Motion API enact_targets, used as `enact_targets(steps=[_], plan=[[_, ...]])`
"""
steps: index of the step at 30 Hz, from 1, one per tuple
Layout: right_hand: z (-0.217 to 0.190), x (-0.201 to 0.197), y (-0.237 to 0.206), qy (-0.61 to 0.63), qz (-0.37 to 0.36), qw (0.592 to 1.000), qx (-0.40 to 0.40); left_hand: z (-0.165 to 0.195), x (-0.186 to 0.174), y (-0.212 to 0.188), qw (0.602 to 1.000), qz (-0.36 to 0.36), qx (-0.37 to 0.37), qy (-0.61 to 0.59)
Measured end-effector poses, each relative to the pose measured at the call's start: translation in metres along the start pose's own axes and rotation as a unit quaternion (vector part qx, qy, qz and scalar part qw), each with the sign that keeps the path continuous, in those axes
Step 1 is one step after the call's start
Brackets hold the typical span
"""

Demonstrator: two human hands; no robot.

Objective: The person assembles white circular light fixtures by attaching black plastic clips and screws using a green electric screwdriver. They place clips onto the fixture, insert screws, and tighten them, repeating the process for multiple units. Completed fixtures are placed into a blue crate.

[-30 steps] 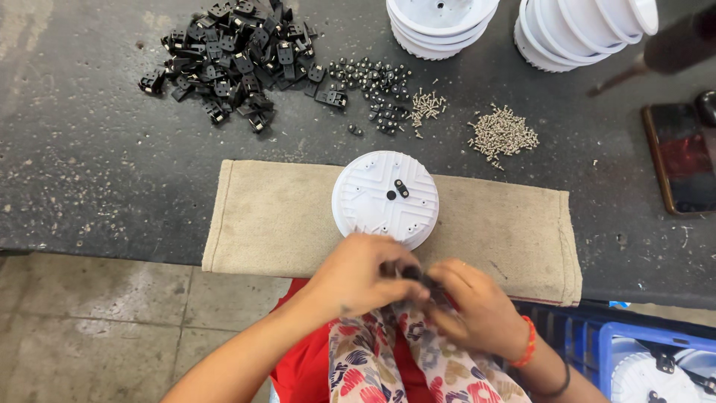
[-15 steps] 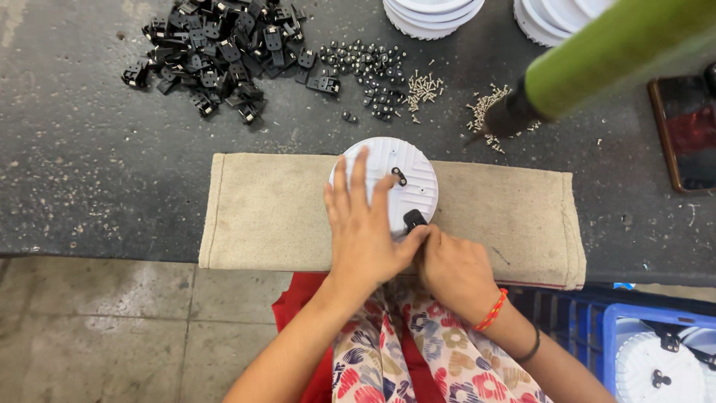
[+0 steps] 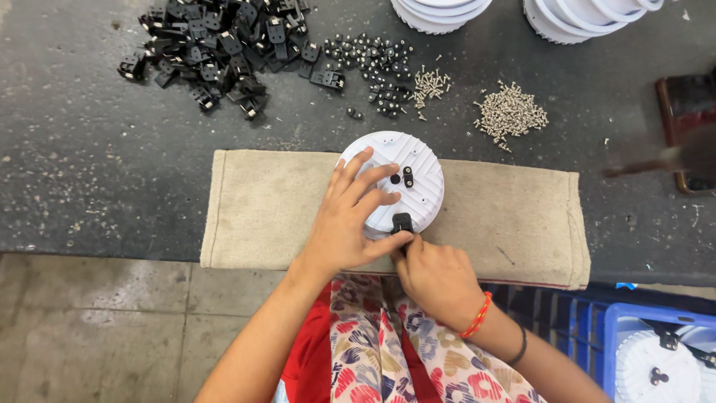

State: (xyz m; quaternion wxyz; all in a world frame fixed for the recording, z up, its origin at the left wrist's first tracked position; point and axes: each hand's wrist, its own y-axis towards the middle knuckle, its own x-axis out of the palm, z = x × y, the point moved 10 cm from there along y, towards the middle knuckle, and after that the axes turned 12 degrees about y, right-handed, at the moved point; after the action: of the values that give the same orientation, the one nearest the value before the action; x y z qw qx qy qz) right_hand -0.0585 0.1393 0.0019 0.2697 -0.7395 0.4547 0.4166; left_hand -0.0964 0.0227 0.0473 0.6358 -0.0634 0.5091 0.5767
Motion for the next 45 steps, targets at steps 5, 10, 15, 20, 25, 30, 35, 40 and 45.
enact_targets(steps=[5,10,15,20,25,30,35,40,45], plan=[[0.019,0.007,-0.012,0.034,-0.098,0.994,0.035,-0.002,-0.001,-0.001,1.000,0.006,0.001,-0.012],[0.117,-0.072,-0.021,0.167,0.069,0.969,0.167,-0.002,0.000,-0.001,1.000,0.013,0.002,-0.022],[0.186,-0.129,-0.002,0.229,0.218,0.935,0.159,-0.004,0.001,0.004,0.999,0.016,0.009,-0.037],[0.199,-0.128,0.029,0.197,0.180,0.949,0.169,-0.004,0.001,0.007,0.999,0.023,0.010,-0.037],[0.194,-0.129,0.042,0.091,0.168,0.972,0.138,-0.005,0.003,0.007,0.999,0.012,-0.005,-0.039],[0.184,-0.134,0.045,0.053,0.139,0.987,0.057,-0.005,0.006,0.006,0.999,-0.001,-0.015,-0.043],[0.190,-0.130,0.045,0.027,0.107,0.990,0.091,-0.006,0.009,0.006,0.999,-0.008,-0.015,-0.044],[0.207,-0.130,0.050,0.082,0.057,0.986,0.135,-0.004,0.007,0.006,0.999,-0.004,-0.012,-0.044],[0.197,-0.132,0.051,0.067,0.050,0.994,0.065,-0.004,0.006,0.007,0.999,0.001,-0.008,-0.044]])
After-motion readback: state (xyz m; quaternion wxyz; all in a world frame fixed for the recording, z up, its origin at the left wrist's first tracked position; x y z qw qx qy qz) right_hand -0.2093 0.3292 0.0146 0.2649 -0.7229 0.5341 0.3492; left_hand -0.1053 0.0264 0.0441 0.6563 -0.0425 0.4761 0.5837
